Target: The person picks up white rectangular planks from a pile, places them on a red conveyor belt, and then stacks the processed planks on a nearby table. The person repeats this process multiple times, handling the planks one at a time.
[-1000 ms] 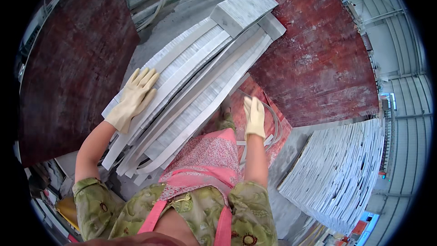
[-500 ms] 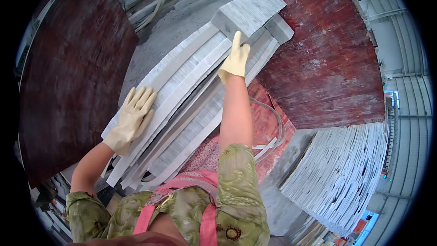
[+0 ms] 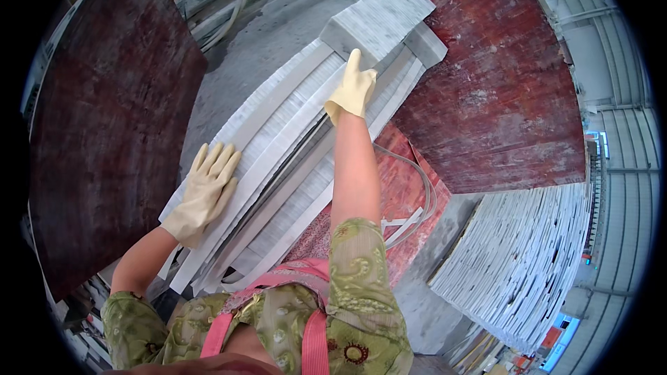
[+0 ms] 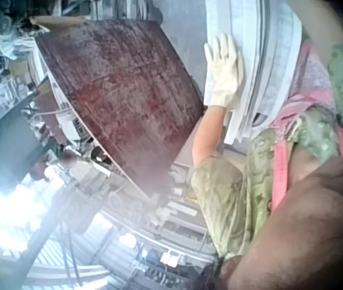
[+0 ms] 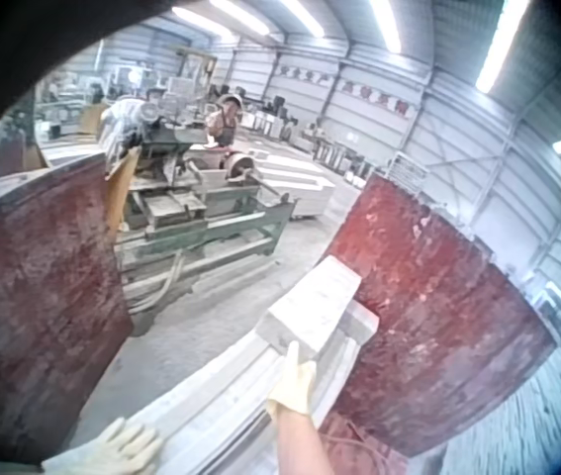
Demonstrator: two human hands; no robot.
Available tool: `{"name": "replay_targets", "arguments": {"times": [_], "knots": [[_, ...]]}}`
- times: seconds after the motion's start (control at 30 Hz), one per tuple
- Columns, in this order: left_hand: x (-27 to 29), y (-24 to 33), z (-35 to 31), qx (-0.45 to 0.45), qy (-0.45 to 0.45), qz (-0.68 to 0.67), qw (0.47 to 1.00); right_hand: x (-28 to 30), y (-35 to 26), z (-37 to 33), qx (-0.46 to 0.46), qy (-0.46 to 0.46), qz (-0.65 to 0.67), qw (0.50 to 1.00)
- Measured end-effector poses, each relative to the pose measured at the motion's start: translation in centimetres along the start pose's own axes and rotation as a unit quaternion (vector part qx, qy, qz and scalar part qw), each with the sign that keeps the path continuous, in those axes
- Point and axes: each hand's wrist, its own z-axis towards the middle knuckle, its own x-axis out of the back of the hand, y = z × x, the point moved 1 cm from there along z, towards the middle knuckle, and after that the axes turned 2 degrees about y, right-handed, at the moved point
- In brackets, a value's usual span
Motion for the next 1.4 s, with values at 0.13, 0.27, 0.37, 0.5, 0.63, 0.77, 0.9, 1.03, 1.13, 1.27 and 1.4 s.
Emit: {"name": "replay_targets", "arguments": {"times": [0.13, 0.27, 0.37, 0.5, 0.63, 0.77, 0.9, 1.03, 1.13, 1.27, 1.4], "knots": [[0.0, 0.1, 0.0, -0.002, 0.001, 0.006, 1.000, 3.0, 3.9, 1.0, 0.291, -0.010, -0.234, 0.927], [-0.4, 0.0, -0.4, -0.006, 0.012, 0.017, 1.000, 7.0, 2.5, -3.1, 0.086, 0.053, 0.022, 0.995], [-0.9, -0.2, -0.8, -0.016, 0.034, 0.020, 0.999, 14.0, 7.2, -6.4, 0.123, 0.046, 0.003, 0.991], [-1.6, -0.3, -1.2, -0.016, 0.059, 0.039, 0.997, 22.0, 9.1, -18.9, -0.045, 0.129, -0.097, 0.986], [-2.1, -0.5, -0.8, -0.044, 0.088, 0.049, 0.994, 36.7, 33.1, -26.8, -0.184, 0.026, -0.489, 0.852], [-2.9, -1.0, -1.2, -0.044, 0.119, 0.066, 0.990, 39.3, 38.7, -39.8, -0.270, -0.012, -0.467, 0.842], [-3.1, -1.0, -1.1, -0.044, 0.125, 0.075, 0.988, 41.0, 41.3, -45.7, -0.233, 0.000, -0.438, 0.868], [-3.3, -1.0, -0.9, -0.045, 0.118, 0.081, 0.989, 41.6, 42.1, -46.5, -0.202, 0.017, -0.419, 0.885], [-3.2, -1.0, -0.9, -0.041, 0.112, 0.085, 0.989, 42.9, 43.7, -48.4, -0.176, 0.019, -0.410, 0.895], [-2.9, -1.0, -1.5, -0.032, 0.121, 0.075, 0.989, 41.2, 35.8, -52.5, -0.172, 0.165, -0.379, 0.894], [-2.9, -0.4, -1.1, -0.050, 0.113, 0.082, 0.989, 43.1, 40.0, -52.8, -0.227, 0.114, -0.473, 0.844]]}}
